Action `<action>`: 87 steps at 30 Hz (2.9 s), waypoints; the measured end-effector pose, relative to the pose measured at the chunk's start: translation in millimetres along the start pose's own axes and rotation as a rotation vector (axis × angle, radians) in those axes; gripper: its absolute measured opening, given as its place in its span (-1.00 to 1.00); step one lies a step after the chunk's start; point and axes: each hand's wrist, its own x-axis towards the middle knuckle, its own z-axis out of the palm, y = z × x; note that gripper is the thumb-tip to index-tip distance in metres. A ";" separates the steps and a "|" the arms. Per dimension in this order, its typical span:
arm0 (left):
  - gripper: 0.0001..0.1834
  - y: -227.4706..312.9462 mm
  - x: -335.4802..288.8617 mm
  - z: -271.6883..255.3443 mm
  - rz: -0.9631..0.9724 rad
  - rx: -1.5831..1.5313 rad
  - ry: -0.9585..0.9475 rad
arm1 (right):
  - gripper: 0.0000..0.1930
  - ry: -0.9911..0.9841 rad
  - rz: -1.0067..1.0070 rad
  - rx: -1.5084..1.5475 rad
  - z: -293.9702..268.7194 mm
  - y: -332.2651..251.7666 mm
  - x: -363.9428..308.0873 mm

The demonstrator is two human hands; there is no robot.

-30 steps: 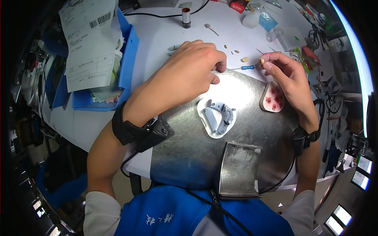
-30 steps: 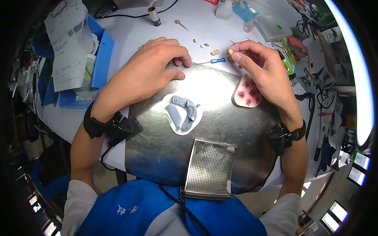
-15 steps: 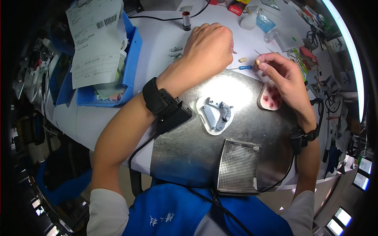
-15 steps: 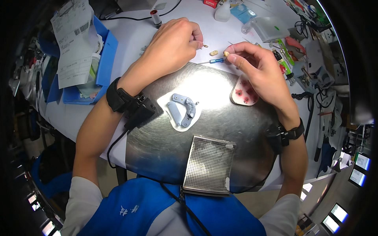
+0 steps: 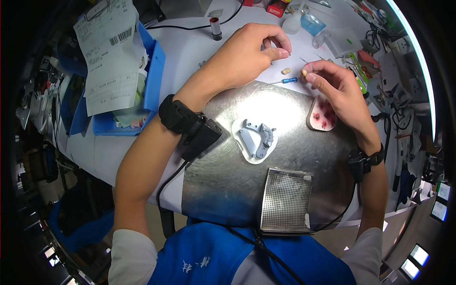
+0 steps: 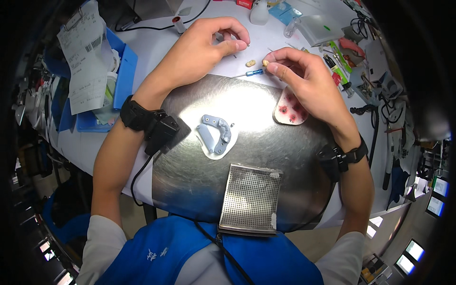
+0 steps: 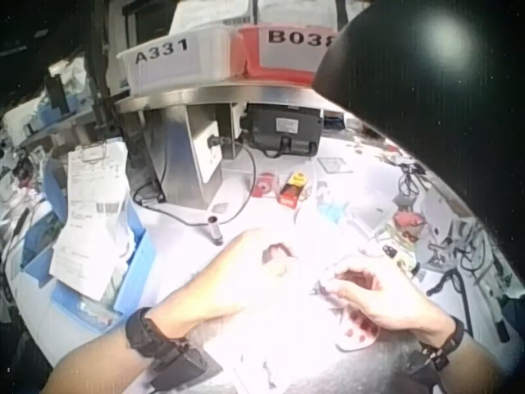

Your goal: Assembling and inspecting dental bridge components on a dental model.

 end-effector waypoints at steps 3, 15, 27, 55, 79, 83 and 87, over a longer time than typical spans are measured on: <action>-0.84 -10.8 -4.2 -8.5 -0.011 -0.383 -0.113 | -0.72 0.011 -0.083 0.011 3.4 4.1 1.7; -0.79 -8.8 -8.7 -15.4 0.097 -0.583 -0.176 | -0.73 0.012 -0.060 -0.019 1.9 7.3 0.7; -0.77 -25.0 -7.8 0.3 0.019 0.154 0.077 | -0.70 -0.010 -0.027 0.029 2.9 2.2 2.1; -0.81 -12.5 -57.4 -36.6 -0.047 -0.762 -0.131 | -0.68 -0.061 0.020 0.193 4.3 1.3 0.6; -0.86 -18.6 -62.5 -21.4 -0.135 0.071 0.069 | -0.69 -0.088 0.038 0.172 4.0 6.5 2.5; -0.86 -25.7 -61.4 -18.2 -0.061 0.084 0.091 | -0.70 -0.076 0.026 0.154 5.5 4.4 1.8; -0.77 -13.5 -64.7 -27.4 -0.051 -0.019 0.130 | -0.72 -0.050 -0.017 0.116 8.7 -6.1 -2.5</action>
